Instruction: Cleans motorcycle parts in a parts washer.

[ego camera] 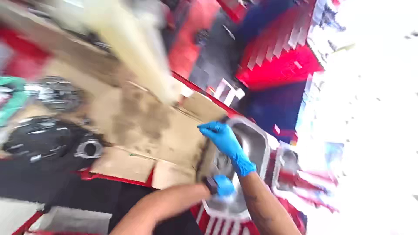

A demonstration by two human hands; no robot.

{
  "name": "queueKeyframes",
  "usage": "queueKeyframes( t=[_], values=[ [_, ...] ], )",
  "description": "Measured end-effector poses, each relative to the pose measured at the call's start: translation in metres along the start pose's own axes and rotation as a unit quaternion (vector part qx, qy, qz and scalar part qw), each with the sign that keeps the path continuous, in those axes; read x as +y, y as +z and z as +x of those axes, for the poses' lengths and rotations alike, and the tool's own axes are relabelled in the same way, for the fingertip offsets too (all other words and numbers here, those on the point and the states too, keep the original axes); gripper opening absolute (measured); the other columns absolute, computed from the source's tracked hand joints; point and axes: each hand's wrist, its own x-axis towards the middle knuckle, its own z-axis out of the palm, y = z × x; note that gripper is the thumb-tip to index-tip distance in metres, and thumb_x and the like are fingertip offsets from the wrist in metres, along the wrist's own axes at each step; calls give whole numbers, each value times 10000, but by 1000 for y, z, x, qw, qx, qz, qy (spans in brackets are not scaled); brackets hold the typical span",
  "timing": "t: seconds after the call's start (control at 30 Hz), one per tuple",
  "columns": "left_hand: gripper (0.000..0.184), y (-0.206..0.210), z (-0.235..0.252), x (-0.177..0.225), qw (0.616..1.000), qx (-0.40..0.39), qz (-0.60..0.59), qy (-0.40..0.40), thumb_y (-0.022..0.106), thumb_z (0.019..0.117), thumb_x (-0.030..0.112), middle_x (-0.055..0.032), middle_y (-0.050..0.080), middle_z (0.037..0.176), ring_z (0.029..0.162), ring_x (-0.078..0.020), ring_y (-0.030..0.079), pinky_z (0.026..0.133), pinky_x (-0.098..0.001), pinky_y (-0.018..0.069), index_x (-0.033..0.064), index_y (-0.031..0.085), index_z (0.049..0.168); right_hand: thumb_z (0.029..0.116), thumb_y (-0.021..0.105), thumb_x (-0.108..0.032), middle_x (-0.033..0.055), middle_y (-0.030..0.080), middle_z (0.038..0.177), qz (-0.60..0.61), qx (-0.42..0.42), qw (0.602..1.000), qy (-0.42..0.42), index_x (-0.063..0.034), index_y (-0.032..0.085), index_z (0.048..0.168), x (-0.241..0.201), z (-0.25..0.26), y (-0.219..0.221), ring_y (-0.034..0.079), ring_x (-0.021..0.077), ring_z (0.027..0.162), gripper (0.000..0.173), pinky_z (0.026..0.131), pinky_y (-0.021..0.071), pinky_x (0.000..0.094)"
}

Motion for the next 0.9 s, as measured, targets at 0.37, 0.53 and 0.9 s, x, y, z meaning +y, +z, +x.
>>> queueKeyframes(
  t=[0.37, 0.53, 0.9],
  values=[
    [414, 3, 110, -11, 975, 36, 29, -218, 580, 1012, 220, -213, 635, 1344, 1291, -376, 584, 1102, -578, 435, 35, 610, 1382, 948, 686, -202, 192, 721, 1160, -48, -47, 962, 266, -67, 748, 1171, 336, -294, 4, 680, 377, 1098, 268, 977, 509, 625],
    [519, 73, 133, -16, 948, -13, 16, -318, 656, 975, 287, -215, 601, 1390, 1320, -369, 563, 1115, -564, 433, 35, 569, 1421, 967, 643, -194, 172, 702, 1241, -69, -53, 962, 260, -108, 739, 1221, 361, -328, 31, 653, 377, 1183, 285, 989, 508, 610],
    [560, 179, 185, -15, 948, -38, 97, -301, 776, 871, 205, -205, 546, 1431, 1283, -414, 552, 1041, -568, 482, 103, 604, 1393, 913, 595, -25, 230, 683, 1144, -146, -154, 953, 215, -12, 728, 1082, 393, -335, 56, 639, 425, 1120, 215, 914, 513, 606]
  ],
)
